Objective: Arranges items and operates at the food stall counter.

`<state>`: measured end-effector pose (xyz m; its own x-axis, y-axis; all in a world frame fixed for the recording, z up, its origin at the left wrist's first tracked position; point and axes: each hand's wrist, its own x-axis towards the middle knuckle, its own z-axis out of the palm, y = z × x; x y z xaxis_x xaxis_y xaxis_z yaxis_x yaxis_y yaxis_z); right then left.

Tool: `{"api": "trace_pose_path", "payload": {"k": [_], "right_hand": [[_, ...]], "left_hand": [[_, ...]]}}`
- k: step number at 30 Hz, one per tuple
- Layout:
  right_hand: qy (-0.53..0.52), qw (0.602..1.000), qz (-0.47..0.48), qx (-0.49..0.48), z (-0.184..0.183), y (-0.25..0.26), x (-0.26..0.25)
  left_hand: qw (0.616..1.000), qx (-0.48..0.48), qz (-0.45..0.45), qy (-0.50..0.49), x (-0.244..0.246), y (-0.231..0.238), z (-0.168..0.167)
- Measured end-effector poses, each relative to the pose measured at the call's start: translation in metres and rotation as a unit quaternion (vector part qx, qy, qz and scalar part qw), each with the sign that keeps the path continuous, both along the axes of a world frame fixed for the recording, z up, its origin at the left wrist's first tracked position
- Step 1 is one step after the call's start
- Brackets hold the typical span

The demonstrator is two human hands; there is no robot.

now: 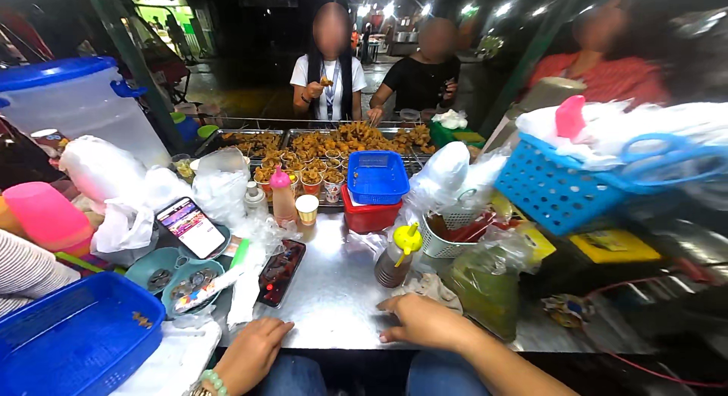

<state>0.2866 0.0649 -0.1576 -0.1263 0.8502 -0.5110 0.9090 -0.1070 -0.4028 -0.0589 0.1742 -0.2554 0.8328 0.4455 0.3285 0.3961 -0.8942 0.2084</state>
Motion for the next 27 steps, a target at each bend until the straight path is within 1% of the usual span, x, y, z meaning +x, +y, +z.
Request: {"api": "trace_pose_path", "payload": {"k": [3,5,7,9,12,13,15,18,20,22,27], "right_hand": [[-0.006,0.997,0.068,0.019,0.011,0.007,-0.024],[-0.013,0.995,0.095,0.028,0.011,0.012,-0.04],[-0.007,0.993,0.107,0.046,-0.003,0.013,-0.051],[-0.009,0.992,0.12,0.042,-0.025,0.009,-0.056],[-0.043,0.986,0.153,-0.045,-0.047,0.0,-0.055],[-0.053,0.983,0.163,-0.068,-0.05,-0.002,-0.054],[-0.058,0.981,0.168,-0.076,-0.049,-0.001,-0.053],[-0.04,0.986,0.154,-0.048,-0.041,0.004,-0.052],[-0.03,0.988,0.148,-0.031,-0.038,0.005,-0.051],[-0.031,0.988,0.147,-0.027,-0.039,0.006,-0.049],[-0.047,0.985,0.157,-0.047,-0.042,0.005,-0.05]], "left_hand": [[0.999,0.037,0.036,-0.006,0.002,0.002,0.002],[0.996,0.075,0.057,-0.009,0.0,0.005,0.005],[0.99,0.111,0.08,-0.019,-0.002,0.008,0.012],[0.986,0.122,0.113,-0.027,-0.004,0.011,0.023],[0.984,0.104,0.145,-0.025,-0.008,0.012,0.033],[0.984,0.102,0.143,-0.025,-0.009,0.011,0.032],[0.988,0.093,0.121,-0.015,-0.006,0.008,0.028],[0.993,0.105,0.059,-0.003,0.002,0.002,0.022],[0.992,0.125,0.015,-0.018,0.007,0.001,0.019],[0.992,0.123,-0.011,-0.028,0.007,0.001,0.017],[0.993,0.106,-0.003,-0.052,0.002,0.002,0.016]]}}
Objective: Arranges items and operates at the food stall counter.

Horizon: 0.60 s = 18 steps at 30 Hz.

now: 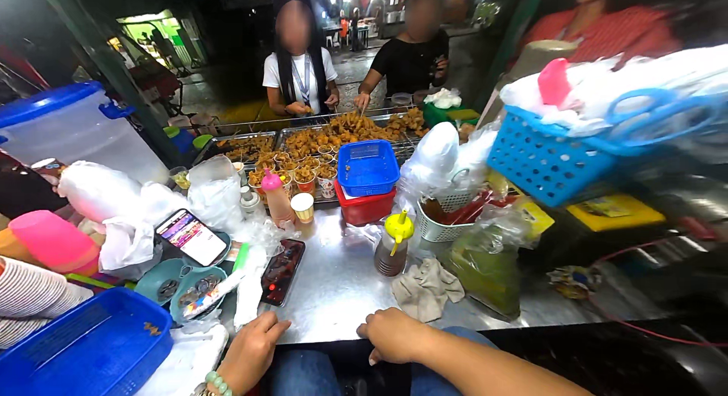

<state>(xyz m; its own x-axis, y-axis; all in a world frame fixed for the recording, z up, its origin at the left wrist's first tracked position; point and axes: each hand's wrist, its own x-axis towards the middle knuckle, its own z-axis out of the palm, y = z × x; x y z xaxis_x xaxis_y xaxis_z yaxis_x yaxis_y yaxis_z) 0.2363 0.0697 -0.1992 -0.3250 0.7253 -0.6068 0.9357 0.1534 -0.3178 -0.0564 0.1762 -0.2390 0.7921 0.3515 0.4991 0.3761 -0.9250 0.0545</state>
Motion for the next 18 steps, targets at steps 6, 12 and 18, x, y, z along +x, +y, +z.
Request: {"api": "trace_pose_path", "payload": {"k": [6,12,18], "right_hand": [[-0.002,1.0,0.012,-0.012,-0.007,-0.001,-0.005],[0.008,1.0,0.003,-0.014,-0.008,0.0,-0.006],[-0.002,1.0,0.011,-0.016,-0.011,0.001,-0.006]], "left_hand": [[1.0,-0.014,0.007,-0.016,0.0,0.0,0.002],[0.999,-0.021,0.041,-0.023,-0.001,-0.002,0.003],[0.999,0.01,0.025,0.019,-0.004,0.004,0.0]]}}
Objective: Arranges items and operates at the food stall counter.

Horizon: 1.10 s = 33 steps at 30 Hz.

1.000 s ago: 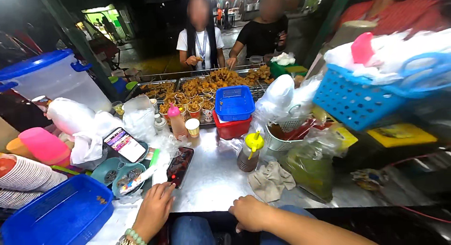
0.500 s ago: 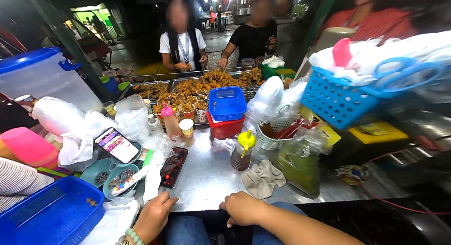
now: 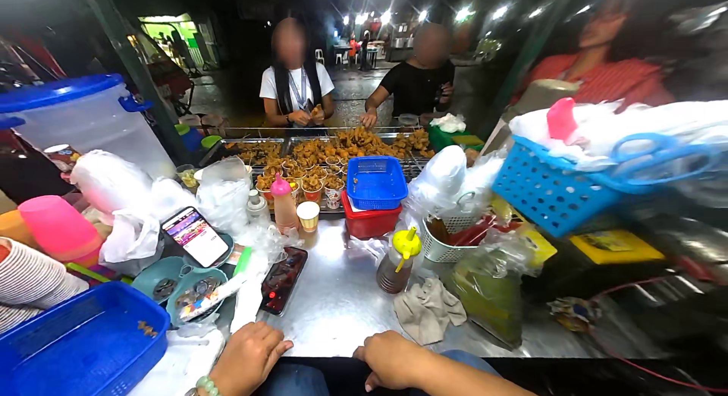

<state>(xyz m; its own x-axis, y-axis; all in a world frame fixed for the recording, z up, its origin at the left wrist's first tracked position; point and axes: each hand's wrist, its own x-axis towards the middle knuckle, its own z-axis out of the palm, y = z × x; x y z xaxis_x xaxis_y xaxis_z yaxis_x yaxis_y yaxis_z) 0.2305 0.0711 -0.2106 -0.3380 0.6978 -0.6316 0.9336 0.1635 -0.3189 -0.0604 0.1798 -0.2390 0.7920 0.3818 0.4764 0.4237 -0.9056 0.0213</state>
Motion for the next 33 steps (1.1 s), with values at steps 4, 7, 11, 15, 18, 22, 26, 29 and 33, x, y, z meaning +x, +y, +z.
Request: {"api": "trace_pose_path", "payload": {"k": [4,7,11,15,18,22,26,29,33], "right_hand": [[-0.003,1.0,-0.002,0.0,-0.0024,0.0014,0.0003],[-0.001,1.0,0.0,-0.003,-0.002,0.0012,0.0001],[0.0,1.0,-0.001,0.002,-0.0024,0.0003,0.0002],[0.003,1.0,-0.004,0.006,-0.0027,-0.0008,-0.0002],[-0.001,1.0,-0.001,0.001,-0.0008,-0.0004,-0.0014],[0.012,1.0,-0.005,0.014,-0.0025,-0.0014,-0.0006],[0.013,1.0,-0.006,0.012,-0.0029,-0.0019,-0.0003],[0.01,1.0,-0.005,0.007,-0.004,-0.0004,-0.0001],[0.009,1.0,-0.002,0.007,-0.0054,0.0007,0.0006]], "left_hand": [[1.0,-0.002,-0.011,0.006,0.0004,0.0024,-0.0035],[1.0,-0.008,-0.014,0.004,0.0023,0.001,-0.0023],[1.0,0.003,-0.023,0.004,0.0033,0.0029,-0.0024],[1.0,0.015,-0.022,-0.003,0.0033,0.0062,-0.0038],[0.998,0.032,-0.026,-0.039,0.0031,0.0073,-0.0022],[0.998,0.02,-0.021,-0.061,0.0008,0.0067,0.0003],[0.997,-0.01,0.004,-0.071,0.0003,0.005,0.0015],[0.997,-0.029,0.022,-0.07,-0.0005,0.0035,0.0011],[0.996,-0.035,0.036,-0.07,-0.0006,0.001,0.0028]]}}
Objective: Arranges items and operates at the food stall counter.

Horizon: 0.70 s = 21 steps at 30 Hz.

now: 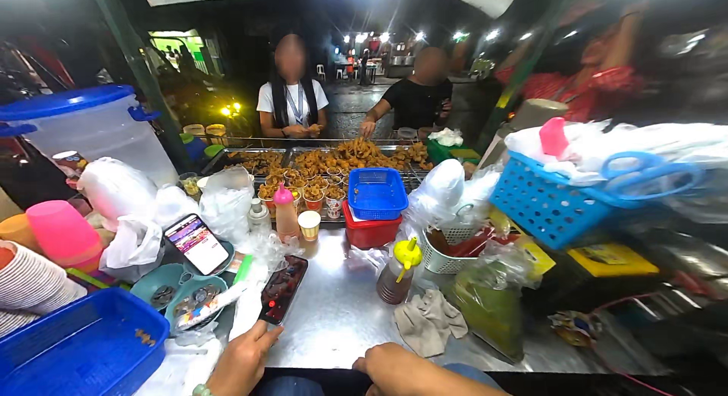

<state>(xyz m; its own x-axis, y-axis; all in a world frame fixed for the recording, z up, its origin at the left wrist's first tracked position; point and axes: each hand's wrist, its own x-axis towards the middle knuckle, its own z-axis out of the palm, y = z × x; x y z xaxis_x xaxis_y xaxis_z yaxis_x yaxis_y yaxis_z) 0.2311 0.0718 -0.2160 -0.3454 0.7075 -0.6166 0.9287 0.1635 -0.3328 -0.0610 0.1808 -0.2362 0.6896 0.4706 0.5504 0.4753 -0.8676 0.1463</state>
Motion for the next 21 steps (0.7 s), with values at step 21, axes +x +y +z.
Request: {"api": "trace_pose_path", "payload": {"k": [21], "right_hand": [[-0.146,0.953,-0.264,0.026,0.033,0.004,0.085]], "left_hand": [[0.898,-0.36,0.233,0.102,0.004,0.008,0.014]]}}
